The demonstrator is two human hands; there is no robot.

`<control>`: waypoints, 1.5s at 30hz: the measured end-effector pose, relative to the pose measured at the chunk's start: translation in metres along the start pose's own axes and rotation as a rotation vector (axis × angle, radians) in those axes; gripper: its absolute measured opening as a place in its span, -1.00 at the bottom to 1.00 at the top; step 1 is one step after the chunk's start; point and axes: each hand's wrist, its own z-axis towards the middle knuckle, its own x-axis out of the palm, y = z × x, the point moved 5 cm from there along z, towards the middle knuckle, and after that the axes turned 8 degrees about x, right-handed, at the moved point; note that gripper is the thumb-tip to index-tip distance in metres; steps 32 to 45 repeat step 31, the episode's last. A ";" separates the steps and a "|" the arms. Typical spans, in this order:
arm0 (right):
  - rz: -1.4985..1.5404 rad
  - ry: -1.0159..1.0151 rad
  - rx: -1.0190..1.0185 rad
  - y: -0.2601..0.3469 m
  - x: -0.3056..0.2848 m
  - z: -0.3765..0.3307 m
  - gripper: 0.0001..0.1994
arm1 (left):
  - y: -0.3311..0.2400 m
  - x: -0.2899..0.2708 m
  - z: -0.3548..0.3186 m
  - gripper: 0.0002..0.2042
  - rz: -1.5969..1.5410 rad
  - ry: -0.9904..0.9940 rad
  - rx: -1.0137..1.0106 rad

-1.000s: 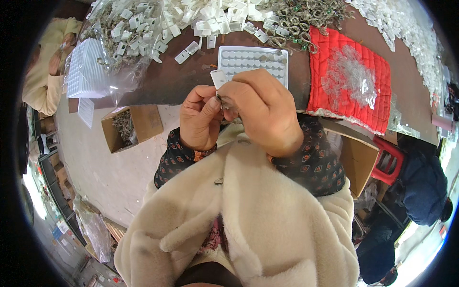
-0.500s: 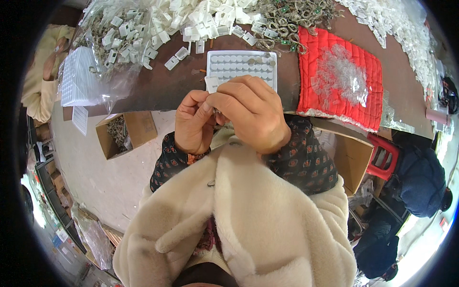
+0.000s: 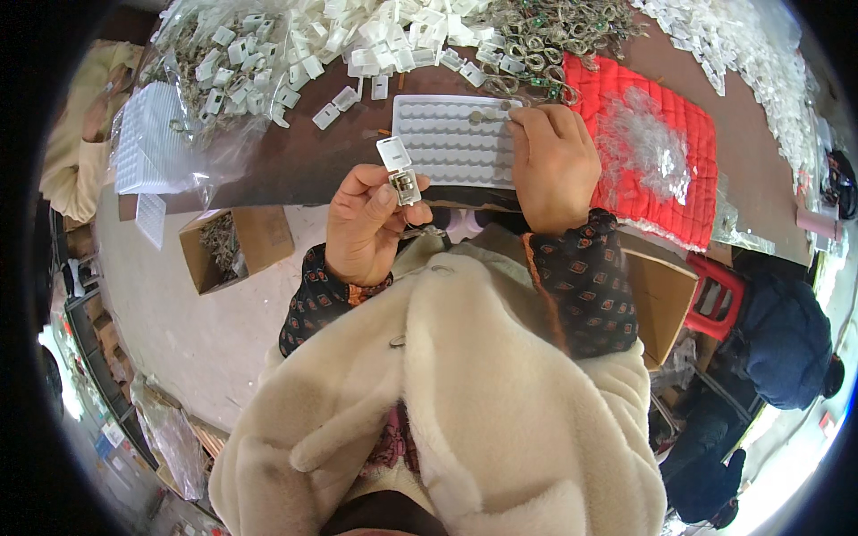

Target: The person repeatedly picks small white plastic LED modules and metal contacts from a tray, inserts the contacts into the modules, and tests each unit by pressing it to light up. Finished units are placed on a red mat on the table.

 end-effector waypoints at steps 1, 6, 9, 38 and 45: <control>0.035 -0.006 0.017 0.003 -0.003 0.002 -0.80 | 0.000 0.001 0.000 -0.85 0.005 0.005 -0.005; 0.477 0.130 -0.099 0.053 -0.013 -0.010 -0.79 | 0.003 0.006 0.001 -0.85 -0.092 -0.021 0.017; 0.524 0.168 -0.093 0.063 -0.014 -0.013 -0.79 | 0.001 0.007 0.000 -0.86 -0.112 -0.003 0.030; 1.306 0.776 0.688 0.032 0.014 -0.025 -0.69 | -0.001 0.025 -0.008 -0.87 -0.055 0.084 -0.196; 1.306 0.776 0.688 0.032 0.014 -0.025 -0.69 | -0.001 0.025 -0.008 -0.87 -0.055 0.084 -0.196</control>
